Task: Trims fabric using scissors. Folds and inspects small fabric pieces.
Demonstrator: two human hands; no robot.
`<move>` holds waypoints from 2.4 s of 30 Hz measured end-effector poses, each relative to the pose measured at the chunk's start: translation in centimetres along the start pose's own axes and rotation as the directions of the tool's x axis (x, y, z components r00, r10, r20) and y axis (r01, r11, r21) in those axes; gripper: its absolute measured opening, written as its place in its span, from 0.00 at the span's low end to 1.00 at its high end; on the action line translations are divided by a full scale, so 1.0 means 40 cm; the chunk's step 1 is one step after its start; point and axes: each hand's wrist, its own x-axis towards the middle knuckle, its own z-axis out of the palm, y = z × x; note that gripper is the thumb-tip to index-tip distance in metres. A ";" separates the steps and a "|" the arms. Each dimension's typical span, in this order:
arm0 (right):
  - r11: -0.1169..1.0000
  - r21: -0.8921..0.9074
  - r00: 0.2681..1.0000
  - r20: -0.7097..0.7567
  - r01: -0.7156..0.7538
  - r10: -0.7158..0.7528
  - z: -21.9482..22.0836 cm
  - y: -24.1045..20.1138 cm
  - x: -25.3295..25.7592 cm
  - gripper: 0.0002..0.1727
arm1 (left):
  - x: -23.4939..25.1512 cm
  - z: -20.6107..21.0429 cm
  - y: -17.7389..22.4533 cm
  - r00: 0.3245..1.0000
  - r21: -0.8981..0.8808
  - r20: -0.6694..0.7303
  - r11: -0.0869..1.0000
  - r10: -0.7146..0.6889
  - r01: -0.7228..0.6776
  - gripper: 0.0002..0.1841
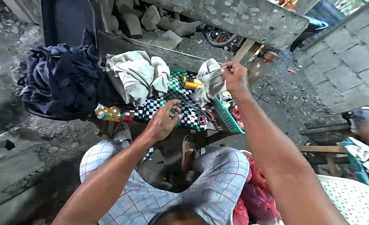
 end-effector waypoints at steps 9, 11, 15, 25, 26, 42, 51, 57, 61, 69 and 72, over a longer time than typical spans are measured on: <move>0.866 -0.492 0.984 0.096 -0.085 0.152 0.136 0.125 0.002 0.35 | -0.009 -0.004 0.020 0.994 0.274 0.065 0.956 0.091 -0.105 0.29; 0.775 -0.631 0.985 0.147 0.027 0.086 0.168 0.127 -0.019 0.36 | 0.001 0.001 0.021 0.986 0.336 0.083 0.928 0.144 -0.163 0.29; 0.565 -0.783 0.961 0.268 0.260 -0.071 0.207 0.147 -0.019 0.19 | 0.019 0.008 0.030 0.982 0.382 0.097 0.905 0.162 -0.187 0.28; 0.815 -0.560 0.984 -0.004 -0.148 0.176 0.079 0.059 0.159 0.21 | 0.035 0.009 0.019 0.979 0.426 0.126 0.883 0.158 -0.198 0.25; 0.838 -0.511 0.979 -0.039 -0.190 0.198 0.065 0.054 0.183 0.22 | 0.037 0.009 0.020 0.979 0.429 0.124 0.881 0.164 -0.202 0.25; 0.985 -0.170 1.000 0.001 0.006 -0.006 0.132 0.117 -0.042 0.21 | 0.032 0.009 -0.010 0.971 0.515 0.212 0.832 0.110 -0.207 0.21; 0.950 0.004 0.949 0.042 0.313 -0.312 0.234 0.110 -0.247 0.16 | 0.048 0.029 -0.066 0.957 0.609 0.281 0.783 -0.070 -0.121 0.20; 0.910 0.101 0.915 -0.084 0.401 -0.394 0.222 0.126 -0.260 0.14 | 0.054 0.040 -0.118 0.987 0.655 0.093 0.739 0.131 -0.160 0.14; 0.898 0.117 0.897 -0.193 0.425 -0.399 0.174 0.123 -0.247 0.13 | 0.131 0.007 -0.084 0.949 0.814 0.006 0.550 0.316 -0.188 0.15; 0.954 0.172 0.949 -0.245 0.244 -0.199 0.090 0.180 -0.244 0.15 | 0.354 -0.179 -0.113 0.994 0.991 0.053 0.116 0.092 -0.064 0.15; 0.956 0.235 0.959 -0.262 0.173 -0.109 0.060 0.201 -0.239 0.16 | 0.380 -0.235 -0.015 0.985 0.950 -0.139 0.293 0.098 0.105 0.16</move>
